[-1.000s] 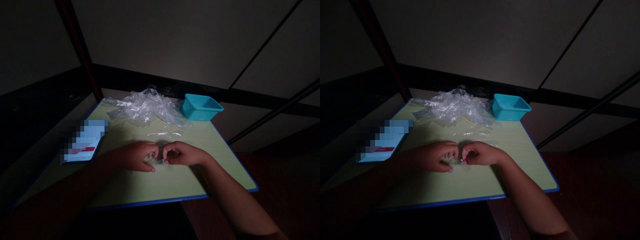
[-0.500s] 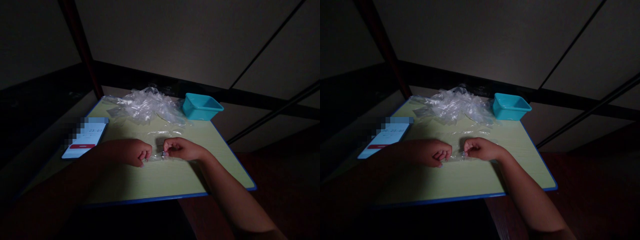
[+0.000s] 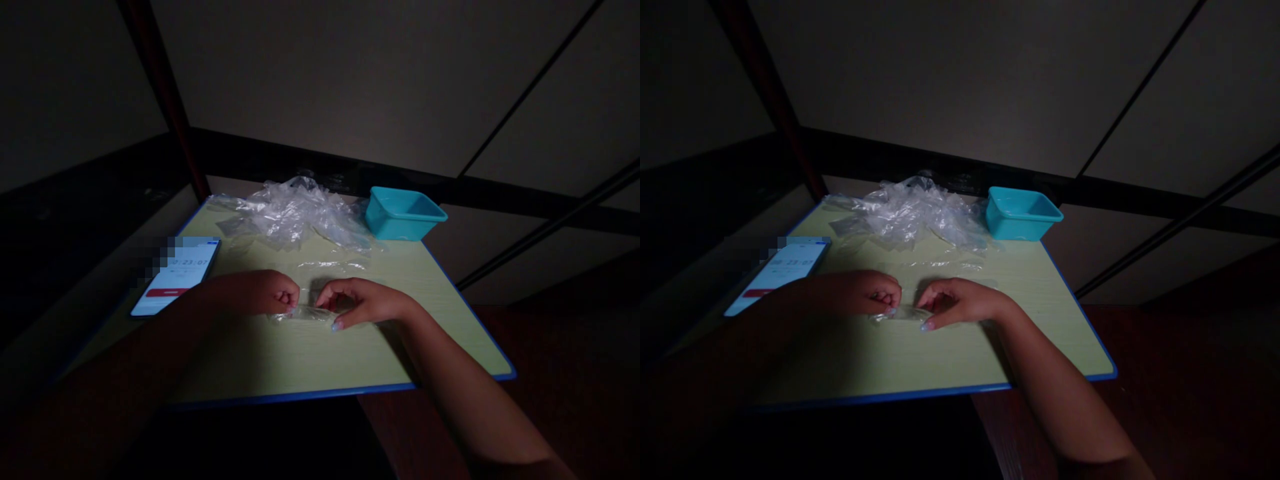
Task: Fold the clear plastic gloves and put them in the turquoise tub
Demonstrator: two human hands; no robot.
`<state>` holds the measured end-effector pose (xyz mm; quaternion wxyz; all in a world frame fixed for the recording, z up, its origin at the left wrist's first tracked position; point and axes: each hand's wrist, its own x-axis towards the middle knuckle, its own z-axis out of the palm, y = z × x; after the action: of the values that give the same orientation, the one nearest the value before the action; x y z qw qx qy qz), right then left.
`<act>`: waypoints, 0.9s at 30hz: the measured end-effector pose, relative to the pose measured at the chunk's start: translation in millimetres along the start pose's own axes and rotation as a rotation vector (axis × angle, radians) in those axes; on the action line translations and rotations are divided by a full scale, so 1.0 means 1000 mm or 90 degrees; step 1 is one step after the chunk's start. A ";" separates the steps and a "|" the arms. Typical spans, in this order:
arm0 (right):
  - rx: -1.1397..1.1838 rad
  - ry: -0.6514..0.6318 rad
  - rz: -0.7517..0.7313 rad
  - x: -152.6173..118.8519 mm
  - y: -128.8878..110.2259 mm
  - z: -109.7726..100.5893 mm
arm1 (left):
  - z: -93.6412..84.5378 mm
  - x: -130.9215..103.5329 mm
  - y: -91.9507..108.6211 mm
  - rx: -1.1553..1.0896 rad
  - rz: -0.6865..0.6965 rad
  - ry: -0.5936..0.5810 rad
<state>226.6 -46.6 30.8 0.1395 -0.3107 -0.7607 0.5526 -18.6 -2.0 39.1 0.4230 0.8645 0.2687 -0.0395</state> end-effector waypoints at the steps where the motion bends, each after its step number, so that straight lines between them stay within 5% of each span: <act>1: -0.005 -0.001 0.003 0.000 -0.001 0.001 | 0.001 0.000 -0.002 -0.005 0.005 0.006; 11: -0.085 0.061 0.002 -0.001 -0.001 0.006 | 0.003 0.004 -0.004 -0.009 0.041 0.143; 27: -0.170 0.139 0.008 0.006 0.006 0.009 | -0.004 -0.002 -0.005 -0.012 -0.035 -0.010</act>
<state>218.3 -48.5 21.0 0.1752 -0.3894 -0.8058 0.4103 -23.1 2.4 38.7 0.4321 0.8524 0.2893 -0.0551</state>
